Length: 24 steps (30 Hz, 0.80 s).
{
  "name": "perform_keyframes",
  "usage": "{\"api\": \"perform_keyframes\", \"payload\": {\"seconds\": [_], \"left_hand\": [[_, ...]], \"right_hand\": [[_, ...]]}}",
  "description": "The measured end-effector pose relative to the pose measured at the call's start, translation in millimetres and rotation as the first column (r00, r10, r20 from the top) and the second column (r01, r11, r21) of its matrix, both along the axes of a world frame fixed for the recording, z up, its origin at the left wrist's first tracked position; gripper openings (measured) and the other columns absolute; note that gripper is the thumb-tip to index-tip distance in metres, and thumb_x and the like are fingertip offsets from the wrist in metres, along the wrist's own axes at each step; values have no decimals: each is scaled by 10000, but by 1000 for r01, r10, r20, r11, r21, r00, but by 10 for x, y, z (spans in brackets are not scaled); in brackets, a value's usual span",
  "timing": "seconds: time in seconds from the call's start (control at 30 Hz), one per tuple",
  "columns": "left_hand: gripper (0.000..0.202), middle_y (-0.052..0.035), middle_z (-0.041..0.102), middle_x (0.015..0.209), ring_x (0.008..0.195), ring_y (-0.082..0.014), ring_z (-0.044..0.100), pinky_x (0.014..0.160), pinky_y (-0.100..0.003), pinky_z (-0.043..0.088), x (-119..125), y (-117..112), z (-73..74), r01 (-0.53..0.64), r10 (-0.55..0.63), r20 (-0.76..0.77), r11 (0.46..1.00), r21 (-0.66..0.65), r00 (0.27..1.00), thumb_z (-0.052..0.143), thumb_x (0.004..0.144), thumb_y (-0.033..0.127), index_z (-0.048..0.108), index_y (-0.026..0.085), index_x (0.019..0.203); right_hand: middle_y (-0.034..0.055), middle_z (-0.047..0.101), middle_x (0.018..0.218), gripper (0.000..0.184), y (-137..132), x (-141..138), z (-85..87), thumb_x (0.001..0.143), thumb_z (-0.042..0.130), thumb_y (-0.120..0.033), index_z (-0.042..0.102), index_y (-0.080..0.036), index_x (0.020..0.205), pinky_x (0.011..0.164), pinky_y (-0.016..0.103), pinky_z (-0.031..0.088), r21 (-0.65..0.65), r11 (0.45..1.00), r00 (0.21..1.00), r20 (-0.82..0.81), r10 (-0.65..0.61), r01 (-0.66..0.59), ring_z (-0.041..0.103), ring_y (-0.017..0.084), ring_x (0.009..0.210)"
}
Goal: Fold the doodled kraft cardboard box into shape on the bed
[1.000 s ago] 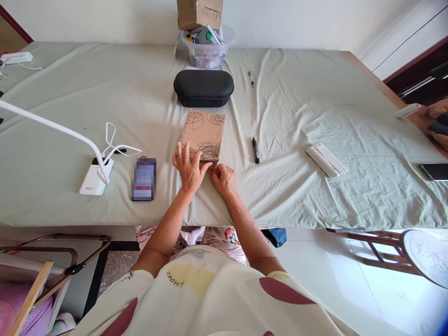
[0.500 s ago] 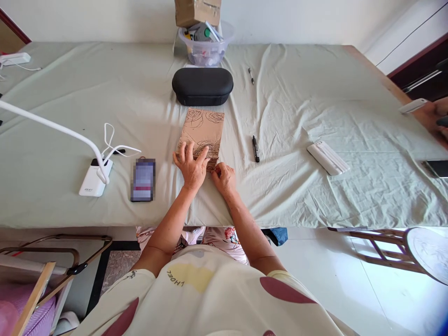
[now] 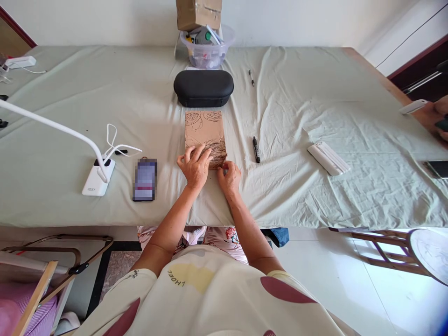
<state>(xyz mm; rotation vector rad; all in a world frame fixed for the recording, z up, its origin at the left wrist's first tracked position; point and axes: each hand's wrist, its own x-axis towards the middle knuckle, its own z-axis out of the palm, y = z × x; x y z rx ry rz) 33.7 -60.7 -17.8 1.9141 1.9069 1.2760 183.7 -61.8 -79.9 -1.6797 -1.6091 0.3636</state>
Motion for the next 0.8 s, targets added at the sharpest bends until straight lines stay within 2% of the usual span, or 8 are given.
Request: {"api": "perform_keyframes", "payload": {"seconds": [0.07, 0.17, 0.23, 0.3, 0.47, 0.57, 0.67, 0.8], "left_hand": [[323, -7, 720, 1481, 1420, -373, 554, 1202, -619, 271, 3, -1, -17, 25, -25, -12, 1000, 9, 1000, 544, 1066, 457, 804, 365, 1235], [349, -10, 721, 1476, 1398, -355, 584, 1166, -603, 302, -17, 10, -64, 44, -42, -49, 998, 43, 998, 491, 1093, 400, 790, 359, 1268], [359, -17, 739, 1451, 1378, -340, 605, 1153, -583, 321, -37, 23, -100, 47, -41, -80, 996, 71, 996, 476, 1102, 400, 787, 354, 1274], [363, -20, 757, 1423, 1362, -321, 622, 1144, -553, 337, -56, 37, -136, 47, -36, -117, 995, 94, 993, 466, 1112, 406, 782, 349, 1280], [365, -33, 777, 1389, 1329, -298, 661, 1101, -507, 359, -90, 66, -239, 32, 2, -205, 986, 164, 979, 455, 1125, 417, 768, 351, 1300], [361, -48, 780, 1385, 1312, -296, 673, 1099, -502, 360, -106, 80, -312, 26, 18, -213, 979, 205, 977, 461, 1122, 439, 772, 356, 1285], [355, -52, 784, 1376, 1297, -297, 681, 1102, -509, 352, -117, 90, -378, 24, 25, -203, 971, 237, 979, 464, 1122, 451, 778, 366, 1263], [339, -53, 809, 1320, 1244, -290, 701, 1107, -499, 345, -110, 103, -447, 12, 57, -210, 950, 313, 976, 487, 1118, 451, 788, 368, 1250]], "right_hand": [[111, 738, 1114, 393, 13, 15, 4, 928, 585, -374, 591, -212, 1286, 980, 448, 529, 68, 998, 996, -91, 21, -15, 675, 256, 1046], [123, 699, 1258, 642, 39, 7, 37, 984, 567, -512, 432, -215, 1537, 976, 414, 566, 169, 984, 959, -269, 93, -48, 679, 221, 1065], [131, 679, 1320, 776, 61, -7, 87, 983, 577, -593, 341, -224, 1624, 998, 415, 573, 181, 982, 948, -298, 109, -56, 674, 221, 1098], [138, 682, 1328, 860, 86, -13, 167, 958, 607, -664, 333, -238, 1653, 986, 428, 581, 159, 985, 962, -250, 112, -73, 673, 236, 1088], [94, 739, 1162, 719, 168, 39, 420, 953, 601, -719, 548, -281, 1520, 820, 388, 597, 66, 991, 981, -150, 126, -117, 689, 206, 853], [73, 754, 1085, 660, 227, 98, 528, 947, 633, -696, 601, -261, 1443, 748, 357, 583, 41, 989, 984, -106, 144, -140, 684, 189, 770], [69, 761, 1067, 613, 287, 187, 572, 985, 607, -659, 616, -268, 1456, 695, 324, 555, 45, 976, 977, 16, 210, -211, 665, 170, 711], [78, 753, 1049, 550, 373, 296, 522, 1045, 533, -613, 663, -281, 1464, 685, 295, 538, 90, 932, 914, 248, 321, -352, 696, 194, 808]]}}
